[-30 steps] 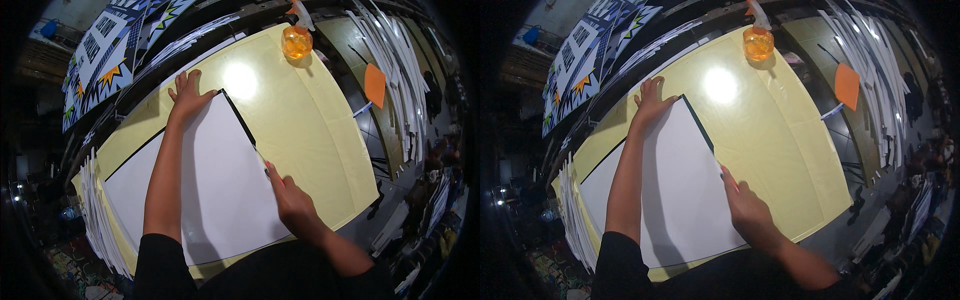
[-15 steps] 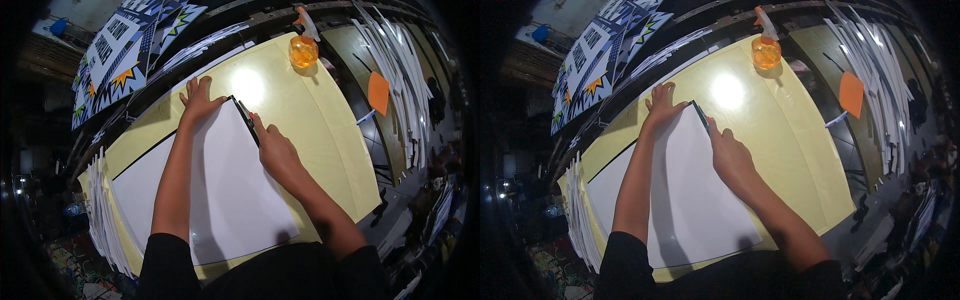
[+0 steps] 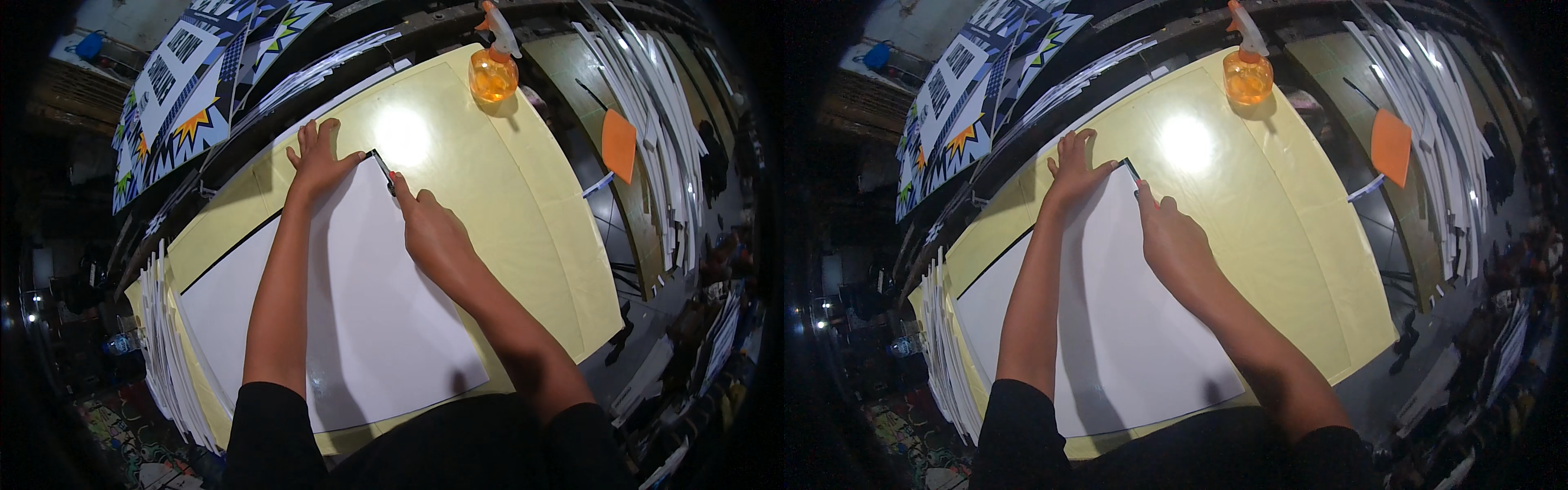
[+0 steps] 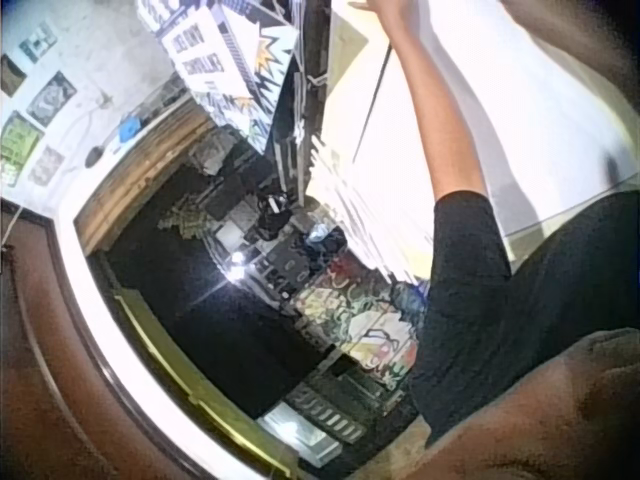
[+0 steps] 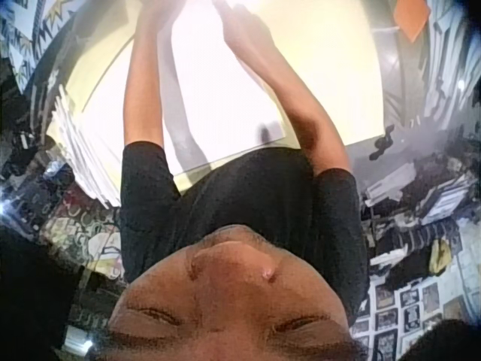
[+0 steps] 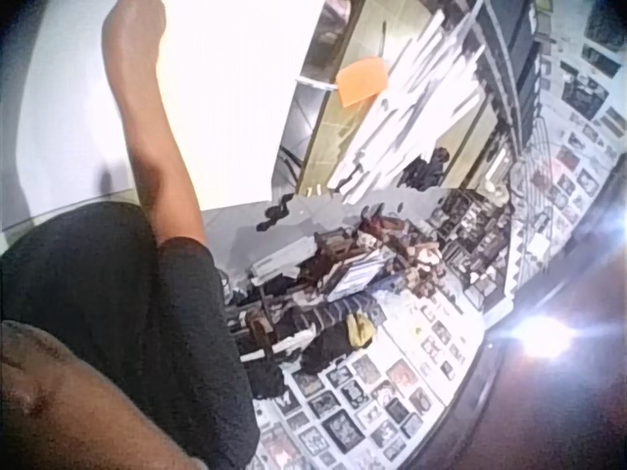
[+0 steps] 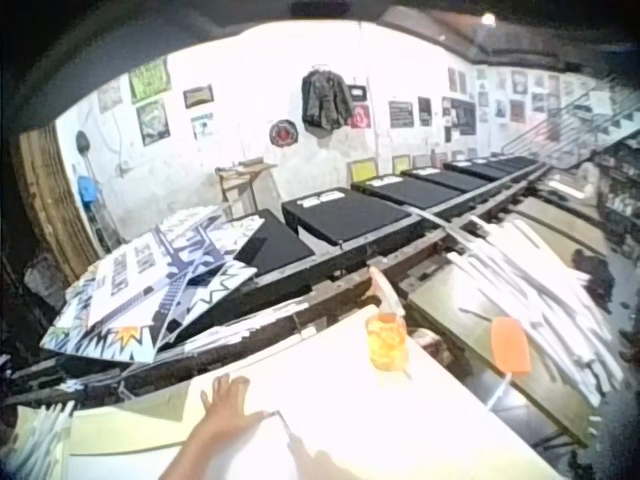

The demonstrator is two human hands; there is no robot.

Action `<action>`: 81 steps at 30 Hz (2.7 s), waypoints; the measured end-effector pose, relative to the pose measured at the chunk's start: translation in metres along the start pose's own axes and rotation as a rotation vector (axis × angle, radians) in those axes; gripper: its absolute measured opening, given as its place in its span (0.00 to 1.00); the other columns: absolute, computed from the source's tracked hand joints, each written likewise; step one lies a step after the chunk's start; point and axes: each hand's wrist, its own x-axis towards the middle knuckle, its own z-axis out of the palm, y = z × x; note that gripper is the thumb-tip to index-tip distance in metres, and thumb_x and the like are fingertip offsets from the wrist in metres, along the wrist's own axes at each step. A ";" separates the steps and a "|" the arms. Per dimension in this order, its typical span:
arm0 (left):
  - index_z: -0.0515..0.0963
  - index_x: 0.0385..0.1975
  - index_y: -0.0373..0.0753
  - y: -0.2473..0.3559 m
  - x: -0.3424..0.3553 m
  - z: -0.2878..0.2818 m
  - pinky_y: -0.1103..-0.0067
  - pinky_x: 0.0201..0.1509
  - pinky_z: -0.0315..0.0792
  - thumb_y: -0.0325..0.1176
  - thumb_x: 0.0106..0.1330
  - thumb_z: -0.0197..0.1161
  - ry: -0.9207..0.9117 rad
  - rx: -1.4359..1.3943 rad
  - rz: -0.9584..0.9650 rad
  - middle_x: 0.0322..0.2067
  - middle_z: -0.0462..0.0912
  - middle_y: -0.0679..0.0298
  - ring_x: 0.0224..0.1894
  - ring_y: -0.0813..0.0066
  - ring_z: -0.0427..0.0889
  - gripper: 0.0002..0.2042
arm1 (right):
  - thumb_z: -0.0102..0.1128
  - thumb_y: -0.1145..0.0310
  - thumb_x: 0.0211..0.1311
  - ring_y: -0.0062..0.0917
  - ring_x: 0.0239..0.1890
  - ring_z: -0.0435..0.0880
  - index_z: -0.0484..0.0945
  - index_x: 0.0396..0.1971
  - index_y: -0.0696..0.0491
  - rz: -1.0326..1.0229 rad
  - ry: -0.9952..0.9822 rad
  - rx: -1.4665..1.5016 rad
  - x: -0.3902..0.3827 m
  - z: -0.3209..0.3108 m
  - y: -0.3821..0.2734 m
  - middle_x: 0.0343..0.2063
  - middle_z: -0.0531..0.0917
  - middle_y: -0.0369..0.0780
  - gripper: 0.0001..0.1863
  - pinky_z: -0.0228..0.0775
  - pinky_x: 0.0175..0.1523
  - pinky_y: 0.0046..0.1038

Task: The person uses a red utility knife to trim the edges of a white rectangular board placed on a yellow work surface. They repeatedly cut along the sides, remove the resulting strips, and rotate the board to continue trimming until the edges are clean.

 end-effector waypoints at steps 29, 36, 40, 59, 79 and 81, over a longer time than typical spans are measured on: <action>0.59 0.68 0.47 0.002 0.000 -0.001 0.47 0.74 0.25 0.55 0.52 0.72 0.021 -0.001 0.009 0.74 0.46 0.47 0.78 0.56 0.35 0.44 | 0.44 0.80 0.63 0.45 0.28 0.81 0.55 0.69 0.59 0.032 -0.009 0.013 -0.032 0.001 0.019 0.35 0.75 0.54 0.32 0.75 0.33 0.43; 0.60 0.67 0.47 -0.003 -0.001 0.004 0.44 0.72 0.27 0.54 0.51 0.72 0.045 0.016 0.017 0.72 0.50 0.53 0.77 0.58 0.40 0.43 | 0.43 0.79 0.65 0.44 0.28 0.81 0.57 0.68 0.61 0.004 0.002 0.005 -0.015 0.007 0.013 0.35 0.76 0.54 0.29 0.74 0.33 0.42; 0.59 0.68 0.47 -0.004 0.003 0.002 0.46 0.73 0.25 0.57 0.51 0.71 -0.007 0.013 0.005 0.74 0.45 0.47 0.78 0.55 0.35 0.45 | 0.43 0.79 0.66 0.44 0.29 0.82 0.58 0.67 0.62 -0.007 0.014 0.036 -0.009 0.006 0.009 0.34 0.76 0.55 0.28 0.74 0.33 0.43; 0.60 0.67 0.46 0.006 -0.008 -0.002 0.48 0.74 0.28 0.53 0.55 0.71 0.040 0.002 0.011 0.73 0.49 0.54 0.77 0.60 0.40 0.41 | 0.45 0.79 0.64 0.44 0.27 0.79 0.54 0.71 0.59 0.011 -0.138 0.055 -0.182 -0.012 0.031 0.34 0.75 0.51 0.33 0.75 0.33 0.42; 0.60 0.67 0.48 -0.009 0.003 0.011 0.44 0.73 0.28 0.48 0.56 0.72 0.067 -0.009 0.062 0.73 0.48 0.55 0.77 0.60 0.40 0.40 | 0.53 0.77 0.61 0.44 0.42 0.78 0.66 0.68 0.36 0.540 0.639 -0.675 -0.129 -0.143 0.328 0.39 0.75 0.48 0.34 0.72 0.45 0.45; 0.60 0.67 0.47 -0.008 0.006 0.012 0.44 0.73 0.28 0.49 0.55 0.72 0.050 -0.014 0.058 0.73 0.48 0.53 0.77 0.59 0.40 0.40 | 0.55 0.78 0.59 0.44 0.44 0.78 0.66 0.68 0.42 0.548 0.618 -0.709 -0.129 -0.142 0.338 0.41 0.76 0.48 0.35 0.72 0.50 0.43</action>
